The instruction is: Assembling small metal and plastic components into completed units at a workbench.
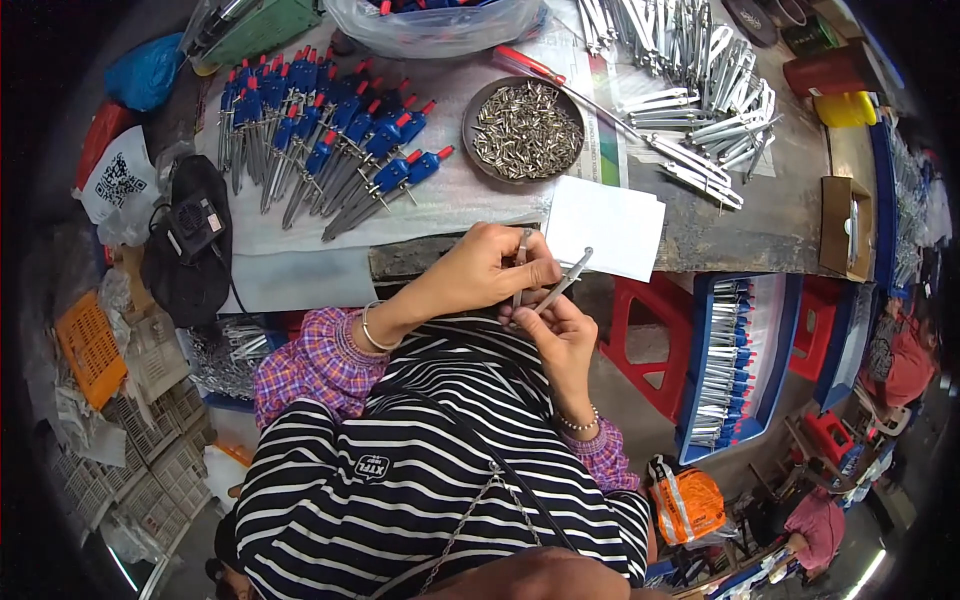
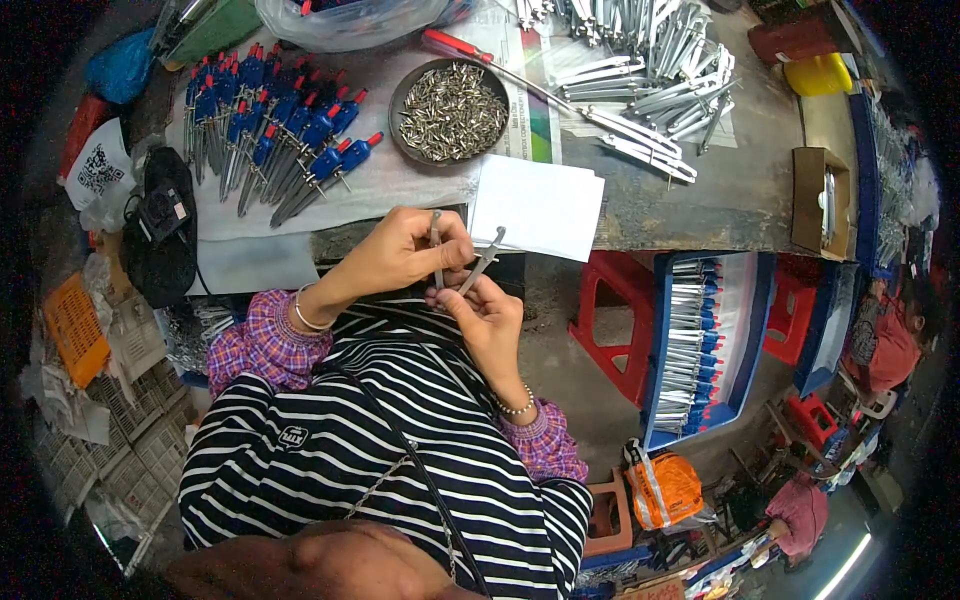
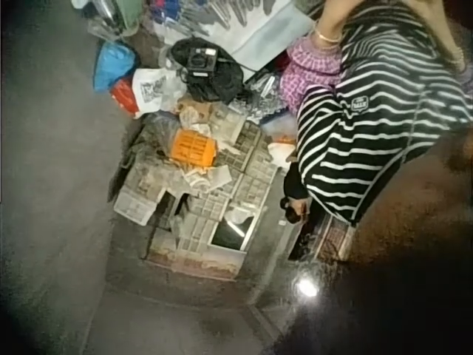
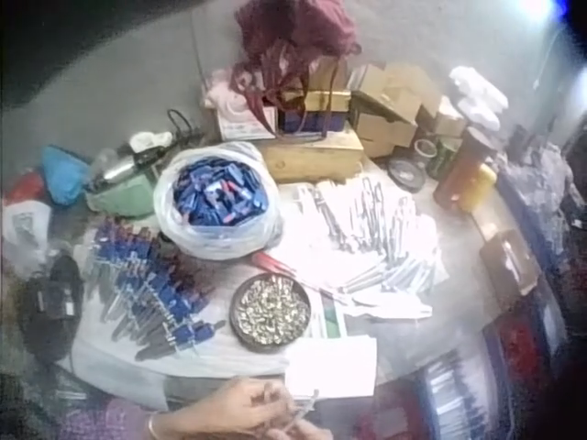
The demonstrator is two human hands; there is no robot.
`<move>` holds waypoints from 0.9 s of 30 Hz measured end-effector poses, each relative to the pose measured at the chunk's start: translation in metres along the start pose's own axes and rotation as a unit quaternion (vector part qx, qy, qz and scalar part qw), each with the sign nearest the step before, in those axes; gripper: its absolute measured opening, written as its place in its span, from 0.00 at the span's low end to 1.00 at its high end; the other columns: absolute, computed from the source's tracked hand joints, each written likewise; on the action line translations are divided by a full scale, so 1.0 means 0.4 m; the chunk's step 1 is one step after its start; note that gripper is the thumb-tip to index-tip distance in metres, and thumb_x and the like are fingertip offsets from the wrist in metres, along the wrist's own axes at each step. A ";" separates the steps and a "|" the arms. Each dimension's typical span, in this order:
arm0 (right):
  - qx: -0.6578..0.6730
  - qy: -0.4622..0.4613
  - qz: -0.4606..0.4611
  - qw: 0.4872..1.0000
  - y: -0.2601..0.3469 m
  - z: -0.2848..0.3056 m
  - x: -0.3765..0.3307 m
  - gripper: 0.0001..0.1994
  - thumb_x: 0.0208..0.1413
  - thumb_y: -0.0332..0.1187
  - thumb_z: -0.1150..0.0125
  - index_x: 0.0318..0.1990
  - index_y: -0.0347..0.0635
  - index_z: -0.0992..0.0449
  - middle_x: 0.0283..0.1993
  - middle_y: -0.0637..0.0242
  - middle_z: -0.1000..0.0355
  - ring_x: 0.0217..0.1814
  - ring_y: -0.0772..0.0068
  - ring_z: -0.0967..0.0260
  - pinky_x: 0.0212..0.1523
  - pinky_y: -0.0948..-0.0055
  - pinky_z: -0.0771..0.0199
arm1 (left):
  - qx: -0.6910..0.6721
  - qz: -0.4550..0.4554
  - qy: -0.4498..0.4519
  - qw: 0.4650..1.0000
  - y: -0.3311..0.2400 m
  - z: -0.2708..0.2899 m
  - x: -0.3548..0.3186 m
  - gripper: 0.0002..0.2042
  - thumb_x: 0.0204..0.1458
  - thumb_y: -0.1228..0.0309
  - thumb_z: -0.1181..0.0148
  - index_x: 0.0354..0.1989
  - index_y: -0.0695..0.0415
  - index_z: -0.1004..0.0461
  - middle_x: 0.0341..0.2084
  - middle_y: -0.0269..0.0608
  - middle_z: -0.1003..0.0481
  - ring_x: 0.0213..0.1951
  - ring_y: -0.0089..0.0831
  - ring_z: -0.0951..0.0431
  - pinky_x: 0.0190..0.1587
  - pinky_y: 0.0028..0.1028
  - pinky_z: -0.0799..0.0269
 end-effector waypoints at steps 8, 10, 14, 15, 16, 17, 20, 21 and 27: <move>0.003 0.007 0.010 1.000 -0.002 0.002 0.001 0.09 0.52 0.18 0.44 0.41 0.25 0.28 0.33 0.59 0.24 0.35 0.75 0.26 0.37 0.80 0.25 | -0.010 -0.029 -0.044 0.999 -0.006 -0.010 -0.007 0.05 0.49 0.76 0.39 0.32 0.63 0.28 0.22 0.32 0.27 0.25 0.14 0.28 0.25 0.17 0.34; 0.000 0.006 0.002 1.000 -0.001 0.003 0.001 0.09 0.52 0.19 0.44 0.41 0.25 0.28 0.33 0.59 0.24 0.35 0.75 0.26 0.37 0.80 0.25 | 0.049 -0.014 0.002 0.999 0.008 -0.003 -0.001 0.07 0.45 0.78 0.38 0.32 0.63 0.28 0.23 0.32 0.27 0.25 0.14 0.28 0.27 0.16 0.33; -0.014 0.007 0.014 1.000 -0.001 0.002 -0.001 0.09 0.52 0.19 0.44 0.41 0.24 0.28 0.33 0.59 0.25 0.35 0.75 0.26 0.37 0.79 0.26 | 0.117 -0.096 -0.035 0.988 -0.012 -0.008 -0.005 0.06 0.49 0.75 0.39 0.33 0.63 0.28 0.23 0.32 0.27 0.25 0.15 0.28 0.26 0.16 0.33; -0.007 0.004 0.010 1.000 -0.002 0.001 0.000 0.09 0.52 0.19 0.44 0.41 0.24 0.28 0.33 0.59 0.24 0.35 0.75 0.26 0.37 0.79 0.25 | 0.091 -0.086 -0.045 0.991 -0.008 -0.010 -0.005 0.06 0.50 0.74 0.40 0.32 0.63 0.28 0.22 0.32 0.26 0.25 0.15 0.28 0.26 0.16 0.33; 0.000 0.001 0.006 1.000 -0.004 0.001 0.001 0.08 0.52 0.19 0.44 0.41 0.24 0.28 0.33 0.58 0.24 0.35 0.75 0.26 0.38 0.79 0.25 | 0.065 -0.077 -0.054 0.993 -0.005 -0.010 -0.004 0.06 0.51 0.73 0.40 0.31 0.63 0.27 0.22 0.32 0.26 0.25 0.15 0.28 0.26 0.16 0.33; 0.000 0.001 0.006 1.000 -0.004 0.003 0.002 0.08 0.52 0.19 0.44 0.41 0.24 0.28 0.33 0.58 0.24 0.35 0.75 0.26 0.38 0.79 0.25 | 0.065 -0.077 -0.054 0.993 -0.007 -0.009 -0.003 0.06 0.51 0.73 0.40 0.31 0.63 0.27 0.22 0.32 0.26 0.25 0.15 0.28 0.26 0.16 0.33; 0.002 0.006 -0.001 1.000 -0.008 0.007 0.002 0.09 0.52 0.19 0.44 0.41 0.25 0.28 0.34 0.58 0.24 0.35 0.75 0.26 0.38 0.79 0.25 | 0.012 -0.044 -0.028 0.999 -0.007 -0.001 0.003 0.07 0.47 0.74 0.37 0.31 0.62 0.27 0.22 0.32 0.26 0.25 0.15 0.28 0.27 0.16 0.34; 0.007 0.006 -0.008 1.000 -0.010 0.004 0.000 0.09 0.52 0.19 0.44 0.41 0.25 0.28 0.34 0.58 0.24 0.35 0.74 0.26 0.38 0.79 0.25 | 0.027 -0.013 -0.005 1.000 -0.003 0.004 0.004 0.07 0.46 0.75 0.37 0.32 0.62 0.28 0.23 0.32 0.26 0.25 0.15 0.28 0.27 0.16 0.34; 0.000 0.016 -0.005 1.000 -0.012 0.007 0.000 0.09 0.52 0.18 0.45 0.41 0.25 0.28 0.34 0.57 0.24 0.35 0.74 0.26 0.39 0.78 0.24 | 0.082 -0.091 -0.043 0.992 -0.005 -0.006 -0.007 0.06 0.51 0.72 0.40 0.32 0.62 0.27 0.23 0.33 0.26 0.25 0.15 0.28 0.25 0.17 0.33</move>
Point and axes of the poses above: each hand's wrist, its own x-axis towards the middle knuckle, its own z-axis out of the back of the hand, y = z × x, the point moved 2 cm from there along x, towards the middle knuckle
